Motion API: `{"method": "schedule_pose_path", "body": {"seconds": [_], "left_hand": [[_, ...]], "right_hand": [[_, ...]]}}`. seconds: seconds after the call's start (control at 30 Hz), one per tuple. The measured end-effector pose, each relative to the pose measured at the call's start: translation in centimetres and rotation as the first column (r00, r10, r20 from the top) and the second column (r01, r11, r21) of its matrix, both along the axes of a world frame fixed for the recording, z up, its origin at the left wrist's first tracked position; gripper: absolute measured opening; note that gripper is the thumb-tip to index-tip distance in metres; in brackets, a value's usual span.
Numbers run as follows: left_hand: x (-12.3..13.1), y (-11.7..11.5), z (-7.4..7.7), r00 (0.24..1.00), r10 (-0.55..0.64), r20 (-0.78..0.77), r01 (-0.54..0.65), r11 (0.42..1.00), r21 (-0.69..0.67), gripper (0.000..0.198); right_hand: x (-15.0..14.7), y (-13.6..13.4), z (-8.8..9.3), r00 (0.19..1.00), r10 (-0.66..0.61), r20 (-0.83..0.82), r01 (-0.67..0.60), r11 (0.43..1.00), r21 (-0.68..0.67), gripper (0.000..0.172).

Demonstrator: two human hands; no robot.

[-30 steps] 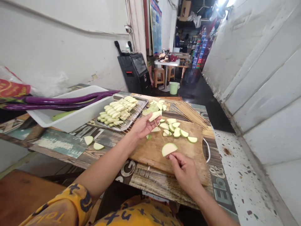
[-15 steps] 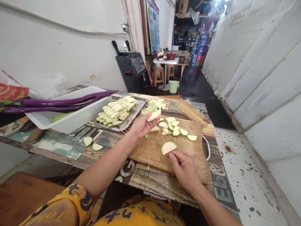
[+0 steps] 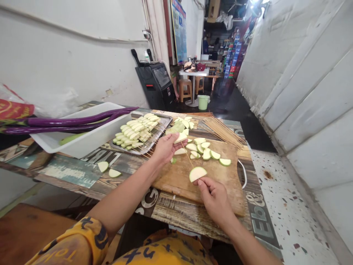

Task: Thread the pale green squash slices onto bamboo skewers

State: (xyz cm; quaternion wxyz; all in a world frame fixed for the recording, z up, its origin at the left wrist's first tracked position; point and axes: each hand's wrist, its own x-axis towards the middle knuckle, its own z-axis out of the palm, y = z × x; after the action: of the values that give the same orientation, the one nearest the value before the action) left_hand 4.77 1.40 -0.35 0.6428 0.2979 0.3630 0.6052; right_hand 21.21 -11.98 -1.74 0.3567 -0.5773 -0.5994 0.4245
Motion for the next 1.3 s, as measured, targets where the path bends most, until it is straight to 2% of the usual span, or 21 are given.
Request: {"method": "schedule_pose_path", "body": {"seconds": [0.27,0.5,1.1,1.3], "left_hand": [[0.4,-0.6,0.0,0.999,-0.049,0.018,0.049,0.999,-0.007,0.010],[0.8,-0.7,-0.5,0.995,-0.091,0.051,0.093,0.995,-0.044,0.010],[1.2,-1.4,-0.5,0.984,-0.154,0.086,0.163,0.980,-0.113,0.010],[1.7,-2.0,-0.7,0.956,-0.288,0.051,0.291,0.952,-0.098,0.013]], "right_hand": [[-0.2,0.0,-0.9,0.996,-0.007,-0.088,0.005,1.000,-0.023,0.036],[-0.5,-0.1,-0.9,0.996,-0.009,-0.093,0.008,1.000,-0.008,0.034],[-0.7,0.0,-1.7,0.986,-0.033,-0.164,0.030,0.999,-0.018,0.034],[-1.0,0.2,-1.0,0.973,-0.071,-0.221,0.060,0.997,-0.057,0.035]]}}
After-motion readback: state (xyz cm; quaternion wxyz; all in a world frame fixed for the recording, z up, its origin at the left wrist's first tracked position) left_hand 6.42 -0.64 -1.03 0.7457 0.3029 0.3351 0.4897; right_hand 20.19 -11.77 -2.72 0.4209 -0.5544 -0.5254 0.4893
